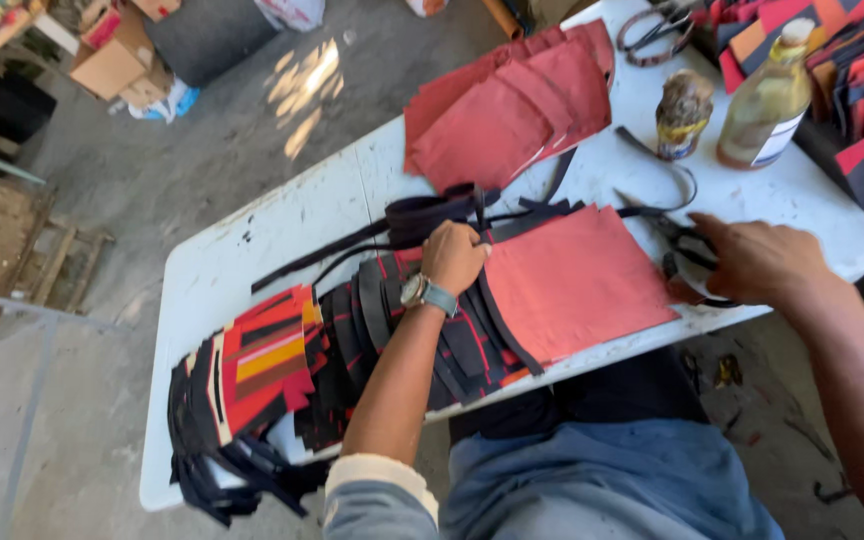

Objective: The person repeatedly cuts black straps with scissors, threads them through the zipper area of small patterned pouches, and places the finished pouches on a stack. The work is performed at a white table with multiple pouches and straps visible.

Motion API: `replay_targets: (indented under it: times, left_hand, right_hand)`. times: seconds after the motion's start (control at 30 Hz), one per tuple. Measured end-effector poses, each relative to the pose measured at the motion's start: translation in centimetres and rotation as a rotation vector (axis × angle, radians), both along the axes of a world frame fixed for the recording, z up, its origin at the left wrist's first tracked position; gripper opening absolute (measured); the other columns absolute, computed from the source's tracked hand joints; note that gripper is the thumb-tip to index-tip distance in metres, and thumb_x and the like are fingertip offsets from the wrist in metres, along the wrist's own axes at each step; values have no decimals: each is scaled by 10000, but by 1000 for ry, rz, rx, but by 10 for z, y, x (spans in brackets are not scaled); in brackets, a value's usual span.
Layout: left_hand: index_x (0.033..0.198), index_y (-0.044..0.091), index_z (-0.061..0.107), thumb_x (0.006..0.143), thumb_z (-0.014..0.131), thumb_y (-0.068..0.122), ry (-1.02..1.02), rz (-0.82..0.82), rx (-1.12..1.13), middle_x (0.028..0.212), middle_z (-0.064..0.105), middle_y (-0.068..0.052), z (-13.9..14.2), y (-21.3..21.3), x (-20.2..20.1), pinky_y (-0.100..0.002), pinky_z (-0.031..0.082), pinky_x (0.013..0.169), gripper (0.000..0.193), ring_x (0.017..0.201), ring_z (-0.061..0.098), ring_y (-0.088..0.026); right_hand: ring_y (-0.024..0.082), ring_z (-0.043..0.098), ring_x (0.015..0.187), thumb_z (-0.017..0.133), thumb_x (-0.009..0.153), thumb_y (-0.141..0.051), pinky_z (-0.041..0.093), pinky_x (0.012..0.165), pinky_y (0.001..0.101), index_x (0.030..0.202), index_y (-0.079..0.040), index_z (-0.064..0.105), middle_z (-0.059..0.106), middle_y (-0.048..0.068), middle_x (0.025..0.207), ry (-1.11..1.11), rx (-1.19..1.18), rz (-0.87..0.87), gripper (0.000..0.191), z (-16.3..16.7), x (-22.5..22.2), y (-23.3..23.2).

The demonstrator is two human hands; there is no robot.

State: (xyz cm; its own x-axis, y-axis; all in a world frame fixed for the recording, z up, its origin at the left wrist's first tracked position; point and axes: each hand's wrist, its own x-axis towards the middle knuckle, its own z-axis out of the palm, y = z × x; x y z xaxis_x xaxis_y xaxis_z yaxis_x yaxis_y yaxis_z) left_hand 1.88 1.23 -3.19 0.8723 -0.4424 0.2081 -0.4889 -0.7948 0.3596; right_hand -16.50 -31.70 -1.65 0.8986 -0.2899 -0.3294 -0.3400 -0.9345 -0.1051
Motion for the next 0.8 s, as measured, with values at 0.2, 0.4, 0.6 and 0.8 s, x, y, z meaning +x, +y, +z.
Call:
replay_targets:
  times: [0.2,0.4,0.6,0.8]
  left_hand:
    - [922,34,714,838,775,132,2,-75,-347,883,755,-173,-7,4,3,-422,573,736,143,859,747,-338]
    - [933,-3,672,753,830,80,168,25,-628,821,764,-100,-2,13,4,-308,588,672,253,760,757,-162]
    - [1129,3,721,904,715,22,383,-113,-825,967,785,-64,4,19,7,-265,576,805,226,903,737,-120]
    - [1040,-10,733,931,726,46,340,-112,-865,913,767,-38,8,19,4,-252,549,732,123,834,693,-86]
  right_hand:
    - [348,732,911,715,794,-425,576,794,446,1337,-205,623,755,143,999,-214,614,45,593,-5,11,-17]
    - [357,700,898,815,774,-291,560,786,470,1255,-119,658,738,139,976,-505,266,-21,534,-6,20,-6]
    - [351,693,915,844,709,-269,531,678,446,1196,-141,693,687,109,987,-925,-143,256,526,33,27,23]
    - [322,689,898,764,769,-158,533,750,423,1192,-166,707,711,61,1028,-758,108,381,427,38,25,34]
